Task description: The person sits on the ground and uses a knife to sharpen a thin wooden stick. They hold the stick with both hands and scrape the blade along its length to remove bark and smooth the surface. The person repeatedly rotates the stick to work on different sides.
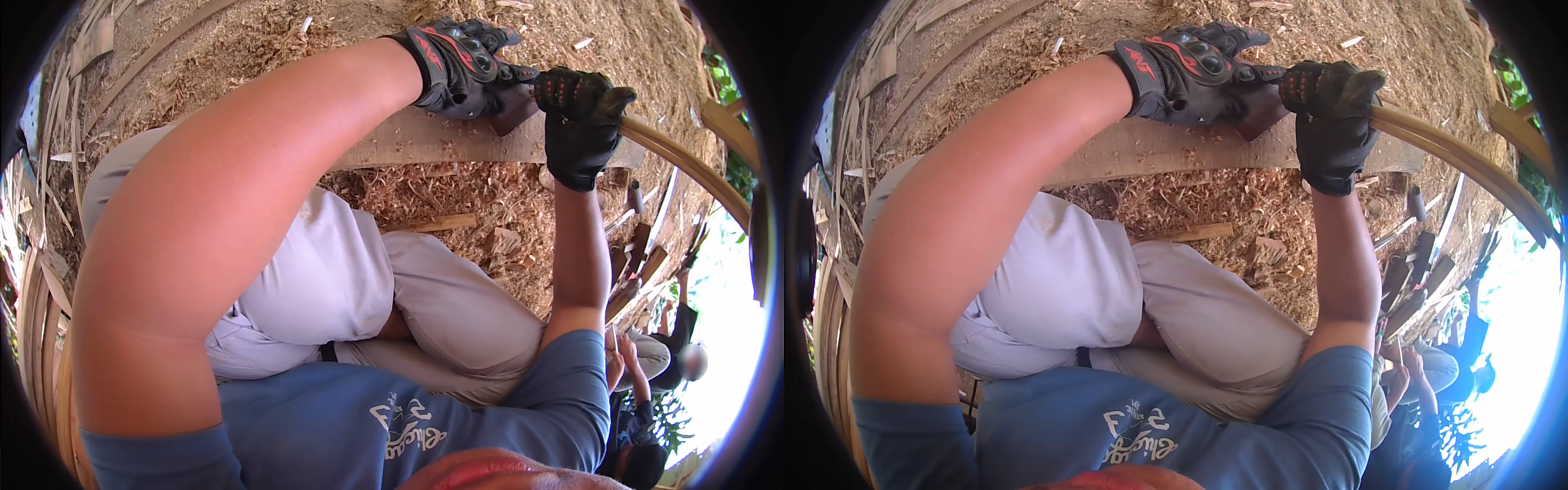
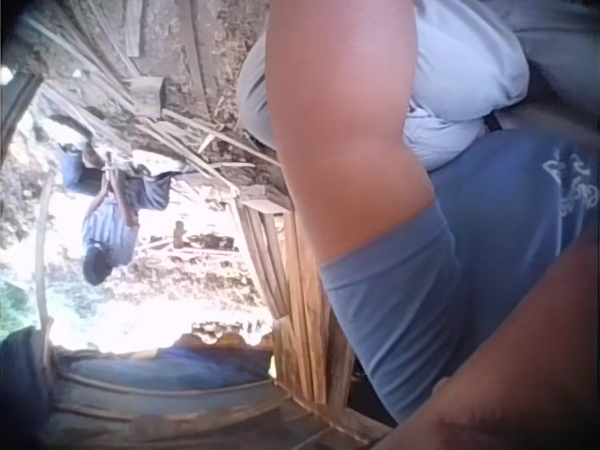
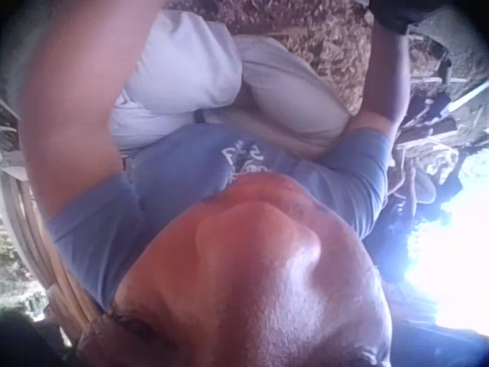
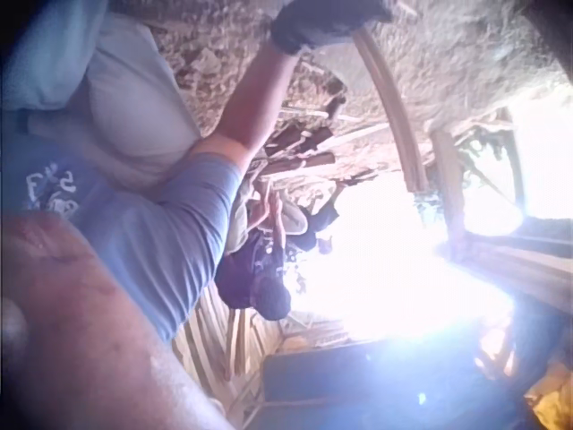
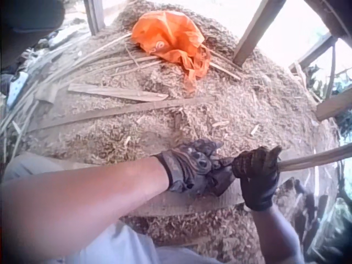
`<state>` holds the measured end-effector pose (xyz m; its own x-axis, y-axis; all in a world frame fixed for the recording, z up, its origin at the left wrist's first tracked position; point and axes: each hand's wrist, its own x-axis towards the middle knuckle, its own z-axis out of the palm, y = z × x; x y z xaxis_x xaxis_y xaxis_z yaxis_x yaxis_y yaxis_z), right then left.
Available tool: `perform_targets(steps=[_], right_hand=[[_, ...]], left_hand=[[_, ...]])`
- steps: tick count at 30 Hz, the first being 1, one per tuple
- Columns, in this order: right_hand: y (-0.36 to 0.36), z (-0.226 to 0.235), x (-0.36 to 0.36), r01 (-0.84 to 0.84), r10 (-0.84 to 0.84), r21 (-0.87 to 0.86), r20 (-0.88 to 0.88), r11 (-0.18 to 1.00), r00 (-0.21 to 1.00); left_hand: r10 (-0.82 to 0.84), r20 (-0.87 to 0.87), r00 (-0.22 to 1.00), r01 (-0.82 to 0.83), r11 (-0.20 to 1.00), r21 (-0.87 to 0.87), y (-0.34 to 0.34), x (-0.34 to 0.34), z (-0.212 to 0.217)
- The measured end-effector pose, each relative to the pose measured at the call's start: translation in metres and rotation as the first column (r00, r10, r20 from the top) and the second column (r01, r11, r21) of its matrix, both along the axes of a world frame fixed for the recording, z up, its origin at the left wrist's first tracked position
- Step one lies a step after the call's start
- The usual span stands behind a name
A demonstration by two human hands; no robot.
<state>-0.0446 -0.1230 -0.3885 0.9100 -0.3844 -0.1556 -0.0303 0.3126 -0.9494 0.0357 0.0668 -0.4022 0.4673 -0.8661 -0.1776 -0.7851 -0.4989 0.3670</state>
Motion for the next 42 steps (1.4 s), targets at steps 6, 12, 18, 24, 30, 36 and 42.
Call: perform_targets(steps=[6, 12, 18, 24, 30, 36, 42], right_hand=[[-0.006, 0.006, 0.005, -0.118, 0.118, 0.002, 0.051, 0.993, 0.992], [-0.022, 0.005, -0.001, -0.294, 0.256, 0.191, 0.198, 0.937, 0.946], [0.011, -0.007, -0.010, -0.235, 0.211, 0.138, 0.168, 0.962, 0.963], [0.005, 0.001, -0.012, -0.087, 0.087, 0.008, 0.033, 0.996, 0.996], [0.010, -0.001, -0.016, -0.219, 0.209, 0.175, 0.076, 0.960, 0.975], [-0.036, 0.002, 0.004, -0.376, 0.322, 0.294, 0.216, 0.879, 0.922], [-0.028, 0.007, 0.001, -0.404, 0.360, 0.230, 0.210, 0.886, 0.909]], left_hand=[[0.039, -0.008, 0.999, -0.040, 0.975, -0.218, -0.005, 0.000, -0.002], [-0.027, -0.129, 0.991, -0.006, 0.967, -0.255, 0.001, -0.005, 0.034], [-0.070, -0.110, 0.992, 0.047, 0.979, -0.200, 0.006, 0.000, 0.025], [0.038, -0.141, 0.989, -0.061, 0.985, -0.164, -0.005, -0.008, 0.020], [0.033, -0.118, 0.992, -0.055, 0.981, -0.185, 0.005, -0.009, 0.022], [0.054, -0.159, 0.986, -0.069, 0.994, -0.090, -0.008, -0.004, 0.017], [0.052, -0.166, 0.985, -0.082, 0.981, -0.178, 0.003, -0.010, 0.027]])
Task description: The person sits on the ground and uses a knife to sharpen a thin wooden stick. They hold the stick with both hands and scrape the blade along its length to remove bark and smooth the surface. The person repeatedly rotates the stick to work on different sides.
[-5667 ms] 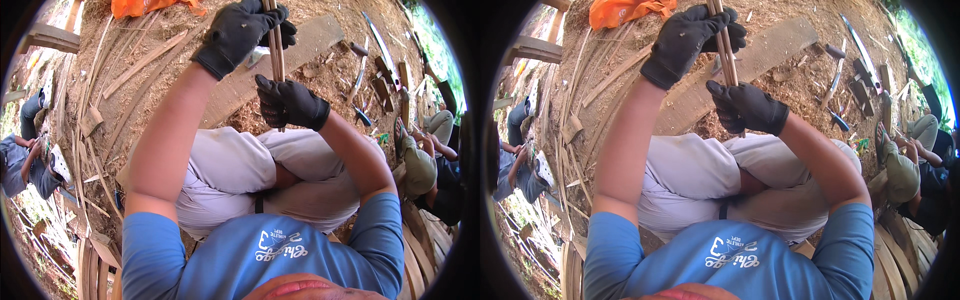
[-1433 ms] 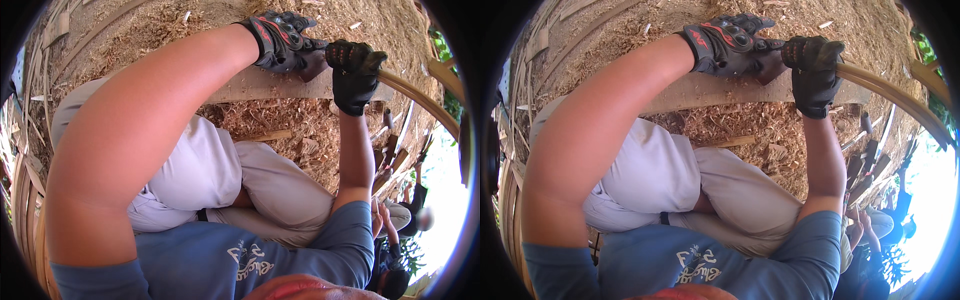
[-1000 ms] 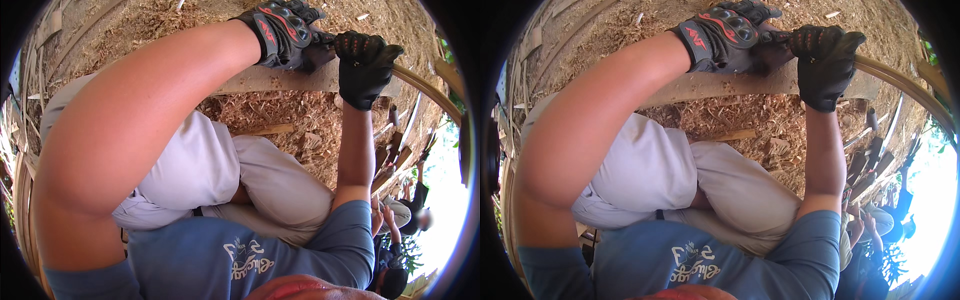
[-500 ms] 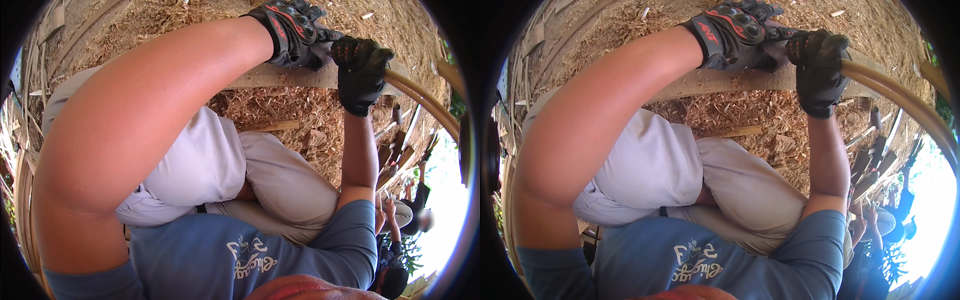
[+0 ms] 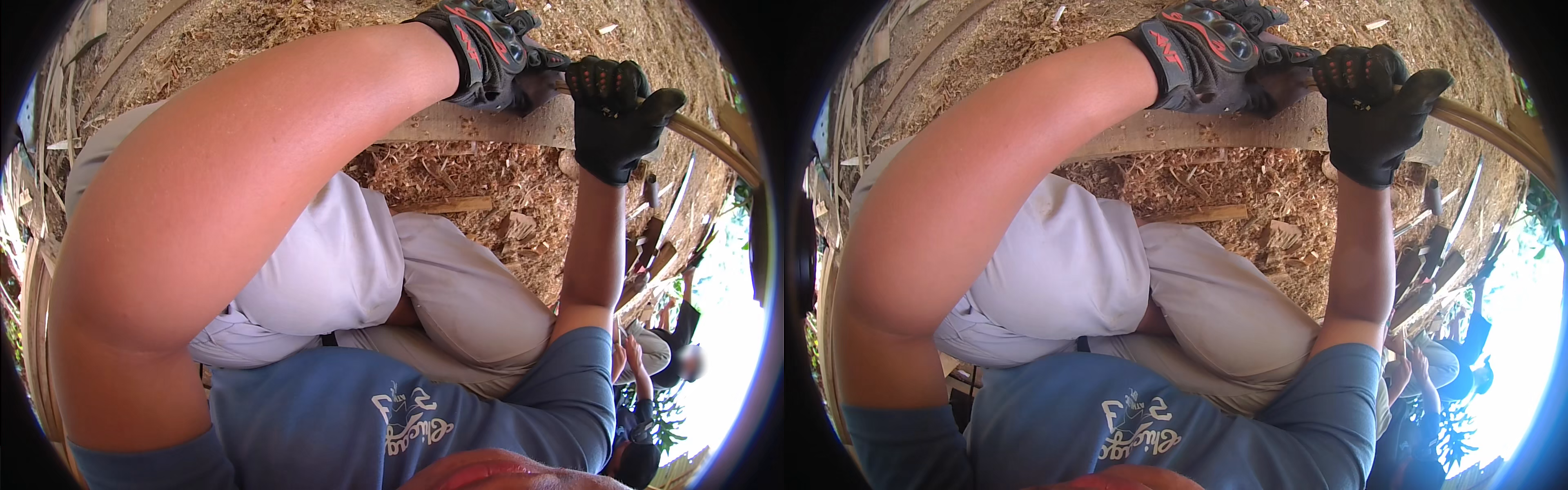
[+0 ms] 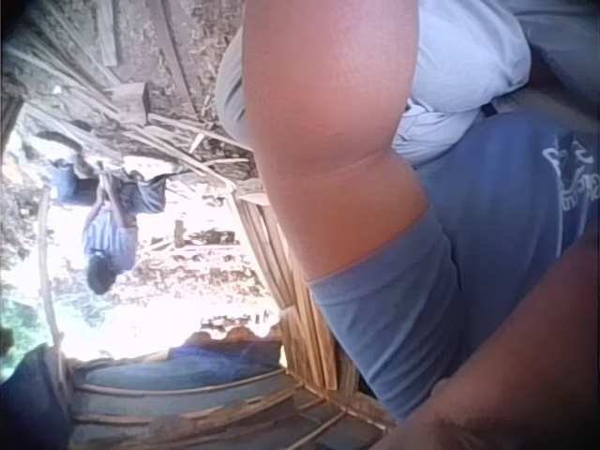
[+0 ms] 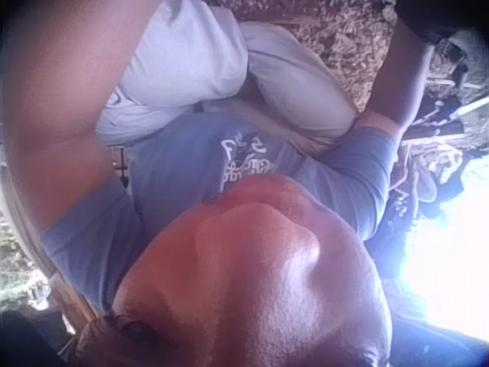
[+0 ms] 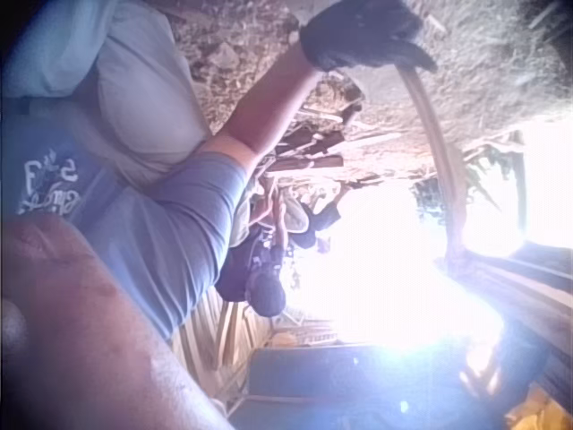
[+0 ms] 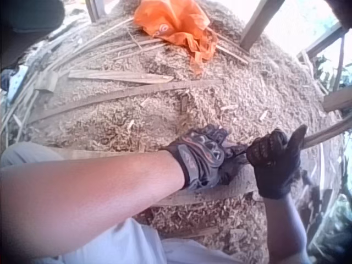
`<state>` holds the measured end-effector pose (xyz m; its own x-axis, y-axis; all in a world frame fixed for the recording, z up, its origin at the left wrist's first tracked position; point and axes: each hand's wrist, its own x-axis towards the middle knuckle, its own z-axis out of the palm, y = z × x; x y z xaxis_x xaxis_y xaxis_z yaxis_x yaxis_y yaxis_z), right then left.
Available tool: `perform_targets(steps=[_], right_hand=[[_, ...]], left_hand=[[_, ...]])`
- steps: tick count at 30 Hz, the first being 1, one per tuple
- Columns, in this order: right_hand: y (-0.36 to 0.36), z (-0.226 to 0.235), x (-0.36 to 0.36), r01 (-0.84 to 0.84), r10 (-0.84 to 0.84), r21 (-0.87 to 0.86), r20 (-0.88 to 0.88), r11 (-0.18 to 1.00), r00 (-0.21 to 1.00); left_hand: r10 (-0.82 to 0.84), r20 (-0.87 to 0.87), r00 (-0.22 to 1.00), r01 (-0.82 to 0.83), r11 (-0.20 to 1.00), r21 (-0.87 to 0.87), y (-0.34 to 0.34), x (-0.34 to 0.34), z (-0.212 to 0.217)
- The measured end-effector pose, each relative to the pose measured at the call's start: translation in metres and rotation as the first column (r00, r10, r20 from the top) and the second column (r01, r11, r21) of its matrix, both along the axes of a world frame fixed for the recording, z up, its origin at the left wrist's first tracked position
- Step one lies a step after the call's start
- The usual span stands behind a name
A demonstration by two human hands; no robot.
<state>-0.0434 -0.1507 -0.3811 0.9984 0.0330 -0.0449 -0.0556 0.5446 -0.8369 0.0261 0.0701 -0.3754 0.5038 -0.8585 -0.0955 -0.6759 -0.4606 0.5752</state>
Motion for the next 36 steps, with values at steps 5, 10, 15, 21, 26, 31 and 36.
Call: perform_targets(steps=[5, 10, 15, 21, 26, 31, 36], right_hand=[[0.019, -0.005, -0.016, 0.136, -0.152, -0.135, -0.118, 0.982, 0.981], [0.032, -0.007, -0.019, 0.149, -0.158, -0.146, -0.055, 0.978, 0.986], [0.019, -0.017, -0.018, 0.053, -0.043, -0.102, 0.092, 0.993, 0.995], [0.024, -0.003, -0.004, 0.122, -0.116, -0.204, 0.041, 0.971, 0.992], [0.026, -0.003, -0.017, 0.165, -0.174, -0.139, -0.055, 0.976, 0.983], [0.026, 0.001, -0.009, 0.018, -0.023, -0.102, -0.049, 0.995, 0.999], [0.015, -0.005, 0.004, 0.146, -0.149, -0.098, -0.019, 0.984, 0.989]], left_hand=[[-0.055, -0.061, 0.997, 0.061, 0.993, 0.102, 0.009, 0.006, 0.025], [-0.015, 0.015, 1.000, 0.012, 0.989, 0.147, -0.007, 0.004, -0.012], [-0.045, 0.064, 0.997, 0.045, 0.999, -0.001, -0.006, 0.000, -0.017], [-0.012, 0.103, 0.995, 0.006, 0.998, 0.056, -0.009, 0.004, -0.027], [-0.100, 0.027, 0.995, 0.100, 0.995, 0.021, -0.007, 0.005, -0.005], [-0.102, -0.002, 0.995, 0.102, 0.987, 0.122, -0.003, 0.010, 0.017], [0.084, 0.104, 0.991, -0.093, 0.992, 0.089, -0.002, -0.003, -0.016]])
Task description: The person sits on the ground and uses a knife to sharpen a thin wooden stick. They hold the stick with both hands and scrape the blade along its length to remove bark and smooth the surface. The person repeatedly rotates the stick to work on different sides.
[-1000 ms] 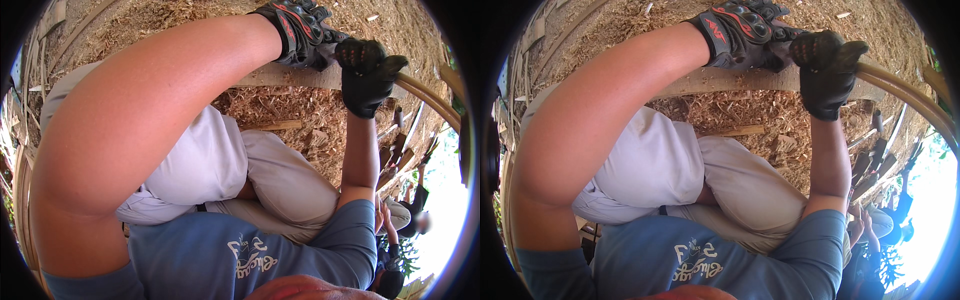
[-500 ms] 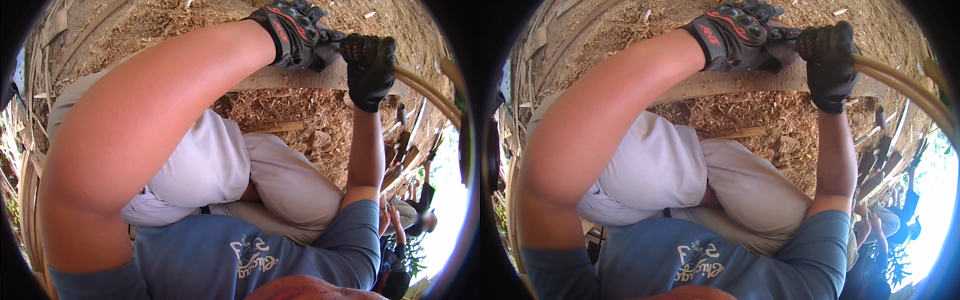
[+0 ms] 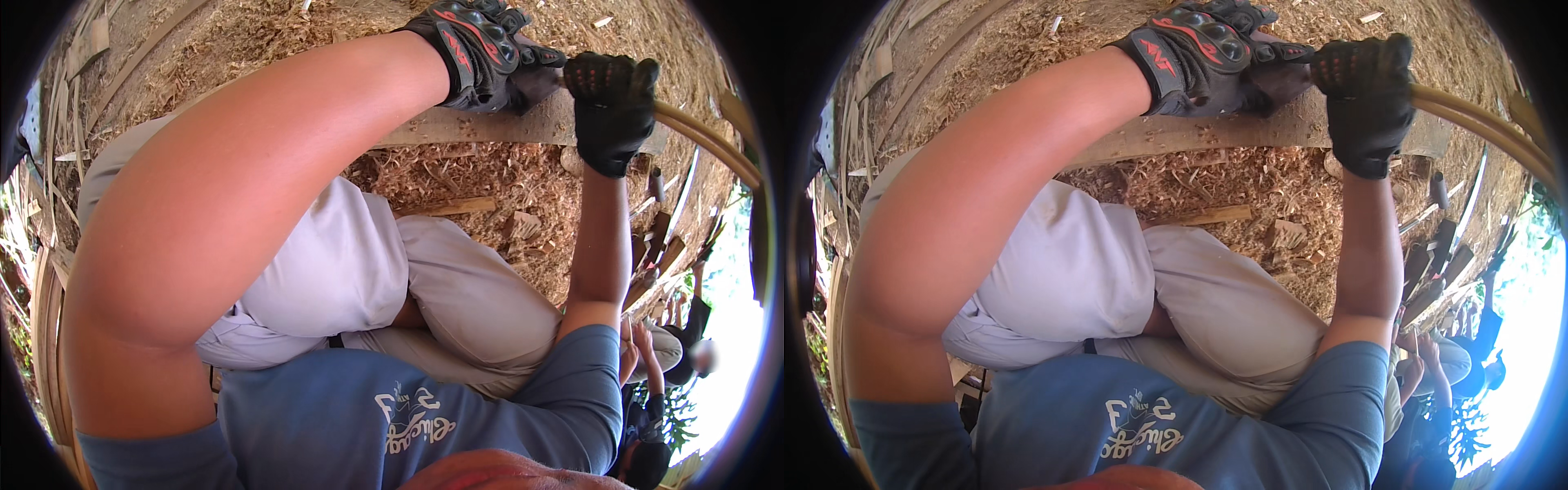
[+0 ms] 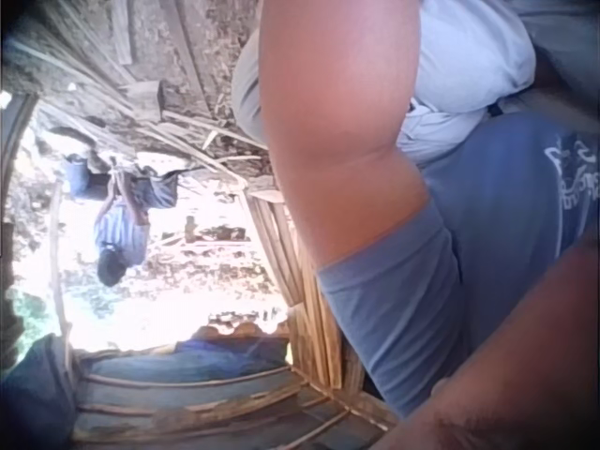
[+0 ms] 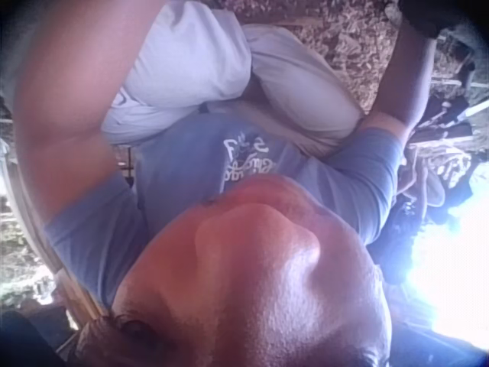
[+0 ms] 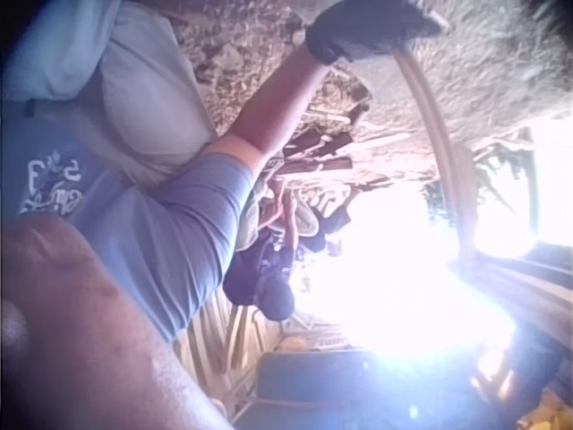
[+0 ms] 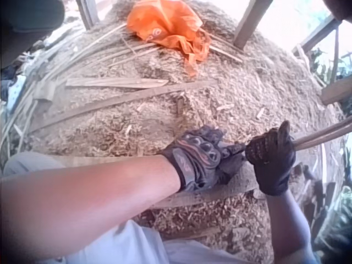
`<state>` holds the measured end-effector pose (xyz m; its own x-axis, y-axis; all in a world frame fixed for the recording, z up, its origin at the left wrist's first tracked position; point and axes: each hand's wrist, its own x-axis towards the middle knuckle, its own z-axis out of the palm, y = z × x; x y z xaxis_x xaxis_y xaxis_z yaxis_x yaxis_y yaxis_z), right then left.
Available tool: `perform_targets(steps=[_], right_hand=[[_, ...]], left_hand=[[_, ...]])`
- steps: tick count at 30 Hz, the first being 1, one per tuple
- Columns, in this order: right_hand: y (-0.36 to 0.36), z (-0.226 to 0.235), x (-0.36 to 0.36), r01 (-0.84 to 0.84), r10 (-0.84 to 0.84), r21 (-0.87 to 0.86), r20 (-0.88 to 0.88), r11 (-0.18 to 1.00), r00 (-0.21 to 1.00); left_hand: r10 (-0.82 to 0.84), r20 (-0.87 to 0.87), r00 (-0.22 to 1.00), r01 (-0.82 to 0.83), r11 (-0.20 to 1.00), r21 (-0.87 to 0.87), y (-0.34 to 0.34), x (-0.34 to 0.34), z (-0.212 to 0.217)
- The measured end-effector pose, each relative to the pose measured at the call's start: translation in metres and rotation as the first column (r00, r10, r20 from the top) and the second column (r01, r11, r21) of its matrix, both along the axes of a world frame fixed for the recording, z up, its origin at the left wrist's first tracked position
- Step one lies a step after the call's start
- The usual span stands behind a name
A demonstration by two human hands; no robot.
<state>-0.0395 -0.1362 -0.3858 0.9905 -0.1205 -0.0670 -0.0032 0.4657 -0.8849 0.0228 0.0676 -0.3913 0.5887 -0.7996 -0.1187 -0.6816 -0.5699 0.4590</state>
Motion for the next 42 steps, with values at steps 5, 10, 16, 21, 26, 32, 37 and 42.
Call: perform_targets(steps=[5, 10, 16, 21, 26, 32, 37, 42], right_hand=[[-0.016, -0.001, -0.008, -0.023, 0.023, -0.004, 0.122, 1.000, 0.992], [-0.015, 0.032, -0.014, 0.014, -0.011, -0.016, 0.134, 1.000, 0.991], [0.030, 0.006, -0.025, 0.092, -0.105, -0.113, -0.115, 0.989, 0.988], [-0.008, -0.005, -0.020, -0.056, 0.061, -0.062, 0.078, 0.997, 0.995], [0.020, 0.004, -0.017, 0.015, -0.018, -0.029, -0.107, 0.999, 0.994], [-0.012, 0.024, 0.007, 0.098, -0.068, 0.162, -0.184, 0.982, 0.981], [-0.040, 0.017, 0.007, 0.247, -0.160, 0.223, -0.347, 0.943, 0.924], [-0.051, 0.029, -0.055, 0.133, -0.020, 0.220, -0.451, 0.966, 0.892]], left_hand=[[-0.143, -0.220, 0.965, 0.138, 0.990, -0.042, 0.005, 0.014, 0.037], [-0.176, -0.246, 0.953, 0.192, 0.980, 0.045, -0.021, 0.015, 0.034], [-0.202, -0.060, 0.978, 0.204, 0.978, 0.042, -0.012, 0.005, -0.023], [-0.157, -0.034, 0.987, 0.157, 0.988, -0.003, -0.020, 0.002, -0.015], [-0.113, -0.040, 0.993, 0.110, 0.991, -0.074, -0.001, 0.003, -0.006], [-0.075, -0.008, 0.997, 0.073, 0.991, -0.108, -0.008, -0.002, -0.016], [-0.015, 0.128, 0.992, 0.004, 0.996, 0.087, -0.004, -0.008, -0.010], [-0.063, 0.059, 0.996, 0.058, 0.994, 0.091, -0.007, -0.008, -0.001]])
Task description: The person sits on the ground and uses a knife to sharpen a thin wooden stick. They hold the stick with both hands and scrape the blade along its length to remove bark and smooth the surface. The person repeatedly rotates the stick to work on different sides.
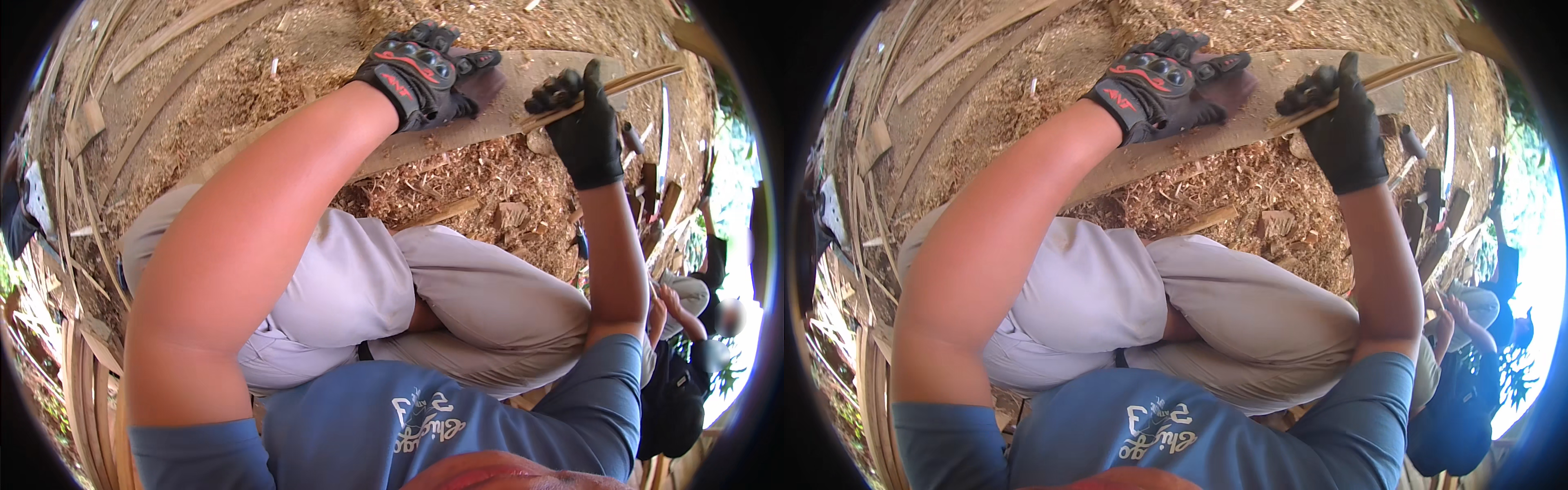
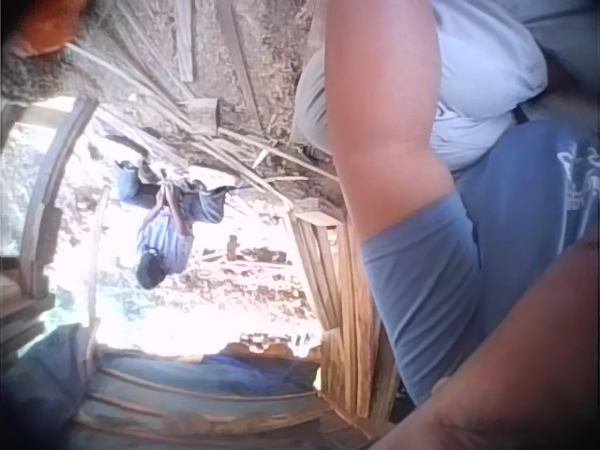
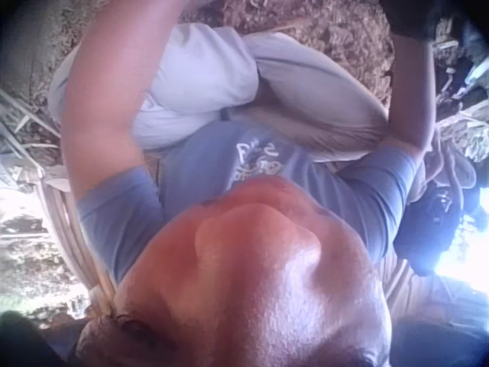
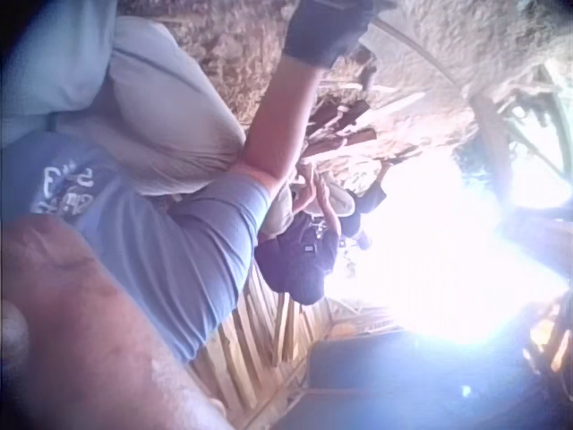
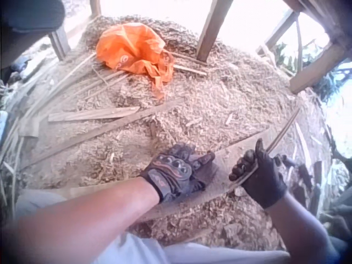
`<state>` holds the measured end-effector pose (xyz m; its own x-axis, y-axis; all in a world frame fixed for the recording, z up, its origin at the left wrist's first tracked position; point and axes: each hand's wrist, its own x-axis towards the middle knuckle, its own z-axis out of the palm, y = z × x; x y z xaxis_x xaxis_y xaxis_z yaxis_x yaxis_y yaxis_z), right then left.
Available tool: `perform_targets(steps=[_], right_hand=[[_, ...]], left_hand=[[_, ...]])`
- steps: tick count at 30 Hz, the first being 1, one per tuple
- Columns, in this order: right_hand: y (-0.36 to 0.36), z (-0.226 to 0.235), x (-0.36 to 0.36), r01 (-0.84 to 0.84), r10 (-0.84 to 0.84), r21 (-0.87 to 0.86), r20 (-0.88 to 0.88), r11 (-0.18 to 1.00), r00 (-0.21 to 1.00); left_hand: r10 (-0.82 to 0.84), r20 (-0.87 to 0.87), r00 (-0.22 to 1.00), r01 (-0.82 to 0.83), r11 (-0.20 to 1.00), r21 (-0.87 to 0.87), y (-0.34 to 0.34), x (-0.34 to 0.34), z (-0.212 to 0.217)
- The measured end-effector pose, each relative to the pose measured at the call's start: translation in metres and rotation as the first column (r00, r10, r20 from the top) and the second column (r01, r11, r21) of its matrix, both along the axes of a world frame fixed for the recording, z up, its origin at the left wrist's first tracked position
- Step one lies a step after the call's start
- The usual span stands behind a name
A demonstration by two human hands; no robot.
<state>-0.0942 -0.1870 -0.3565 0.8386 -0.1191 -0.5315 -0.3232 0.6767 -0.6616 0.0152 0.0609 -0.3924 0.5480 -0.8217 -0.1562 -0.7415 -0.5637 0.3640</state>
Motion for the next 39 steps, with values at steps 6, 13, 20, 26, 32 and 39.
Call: perform_targets(steps=[6, 13, 20, 26, 32, 39], right_hand=[[0.005, 0.029, -0.055, -0.055, -0.084, -0.342, -0.378, 0.938, 0.922], [0.013, 0.079, -0.061, -0.505, 0.031, -0.541, -0.662, 0.673, 0.749], [0.067, 0.077, 0.005, -0.343, 0.137, -0.857, -0.315, 0.385, 0.939], [0.060, 0.039, -0.002, -0.262, 0.490, -0.965, -0.237, -0.019, 0.839], [0.063, -0.005, -0.011, -0.269, 0.312, -0.915, -0.172, 0.302, 0.934], [0.082, 0.001, -0.021, -0.147, 0.468, -0.978, -0.201, -0.150, 0.860]], left_hand=[[-0.051, -0.035, 0.998, 0.053, 0.997, 0.054, -0.004, 0.007, -0.003], [-0.067, -0.124, 0.990, 0.081, 0.991, 0.107, -0.008, 0.008, 0.024], [-0.113, -0.125, 0.986, 0.117, 0.993, 0.024, -0.004, 0.015, 0.009], [-0.153, -0.218, 0.964, 0.166, 0.985, 0.043, -0.004, 0.017, 0.015], [-0.167, -0.200, 0.965, 0.184, 0.980, 0.069, -0.005, 0.020, 0.011], [-0.150, -0.053, 0.987, 0.148, 0.988, -0.035, -0.004, 0.014, -0.016]])
